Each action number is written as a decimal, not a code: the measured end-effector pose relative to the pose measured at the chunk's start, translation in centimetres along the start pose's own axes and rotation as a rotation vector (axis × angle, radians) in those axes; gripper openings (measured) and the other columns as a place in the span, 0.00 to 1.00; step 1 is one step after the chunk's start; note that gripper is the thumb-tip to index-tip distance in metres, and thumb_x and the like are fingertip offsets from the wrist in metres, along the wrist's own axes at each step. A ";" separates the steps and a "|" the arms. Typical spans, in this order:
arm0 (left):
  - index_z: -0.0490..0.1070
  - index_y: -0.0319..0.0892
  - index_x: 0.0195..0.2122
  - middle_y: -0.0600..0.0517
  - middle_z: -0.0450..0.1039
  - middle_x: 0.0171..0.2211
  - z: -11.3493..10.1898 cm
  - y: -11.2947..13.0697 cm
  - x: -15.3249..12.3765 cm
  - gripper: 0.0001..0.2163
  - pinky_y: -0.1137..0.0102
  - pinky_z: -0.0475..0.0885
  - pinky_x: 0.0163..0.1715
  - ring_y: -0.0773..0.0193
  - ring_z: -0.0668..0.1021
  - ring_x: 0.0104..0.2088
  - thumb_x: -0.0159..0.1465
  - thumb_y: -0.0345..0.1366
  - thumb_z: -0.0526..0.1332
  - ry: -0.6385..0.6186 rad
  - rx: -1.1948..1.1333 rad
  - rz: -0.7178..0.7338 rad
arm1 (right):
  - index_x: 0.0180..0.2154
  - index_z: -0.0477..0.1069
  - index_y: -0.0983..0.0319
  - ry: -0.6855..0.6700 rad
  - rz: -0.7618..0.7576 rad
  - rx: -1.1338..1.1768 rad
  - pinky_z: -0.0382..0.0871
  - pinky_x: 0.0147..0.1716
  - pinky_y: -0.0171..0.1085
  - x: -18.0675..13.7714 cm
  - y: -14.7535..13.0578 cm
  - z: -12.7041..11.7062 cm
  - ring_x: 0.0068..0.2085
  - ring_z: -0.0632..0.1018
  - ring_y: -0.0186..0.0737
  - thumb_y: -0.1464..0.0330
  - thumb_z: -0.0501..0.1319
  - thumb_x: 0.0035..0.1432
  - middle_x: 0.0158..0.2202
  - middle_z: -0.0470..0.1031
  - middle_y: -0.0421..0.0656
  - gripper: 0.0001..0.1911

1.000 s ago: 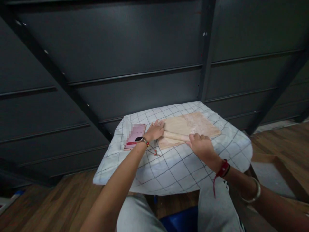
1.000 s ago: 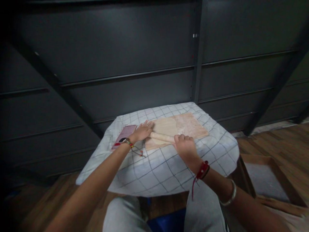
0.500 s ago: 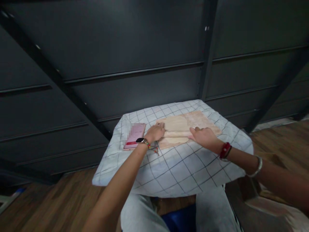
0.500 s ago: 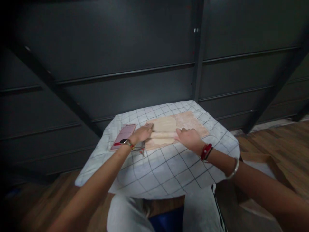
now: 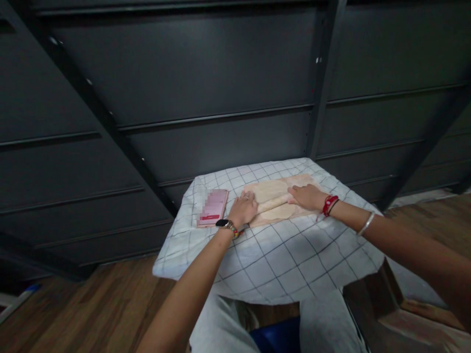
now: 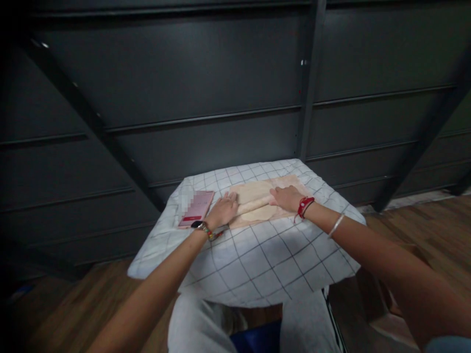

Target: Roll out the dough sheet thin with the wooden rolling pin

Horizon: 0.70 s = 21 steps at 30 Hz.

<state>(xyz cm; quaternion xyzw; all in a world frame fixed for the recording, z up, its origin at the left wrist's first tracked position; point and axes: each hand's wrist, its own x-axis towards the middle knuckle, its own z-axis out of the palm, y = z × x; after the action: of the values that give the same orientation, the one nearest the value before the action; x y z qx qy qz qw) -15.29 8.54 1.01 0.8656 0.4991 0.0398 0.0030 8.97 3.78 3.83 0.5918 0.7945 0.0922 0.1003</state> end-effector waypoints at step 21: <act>0.50 0.30 0.65 0.37 0.52 0.65 -0.4 -2.4 5.1 0.25 0.56 0.49 0.63 0.50 0.53 0.66 0.67 0.32 0.39 -0.138 -0.035 0.211 | 0.44 0.72 0.68 0.303 -0.124 0.153 0.65 0.45 0.39 4.0 0.2 2.1 0.46 0.76 0.44 0.65 0.44 0.70 0.44 0.77 0.52 0.21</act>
<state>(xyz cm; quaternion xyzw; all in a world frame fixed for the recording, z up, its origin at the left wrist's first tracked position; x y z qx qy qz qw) -14.90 14.12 1.67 0.9138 0.4030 -0.0109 0.0482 8.58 7.76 1.65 0.5270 0.8401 0.1133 -0.0606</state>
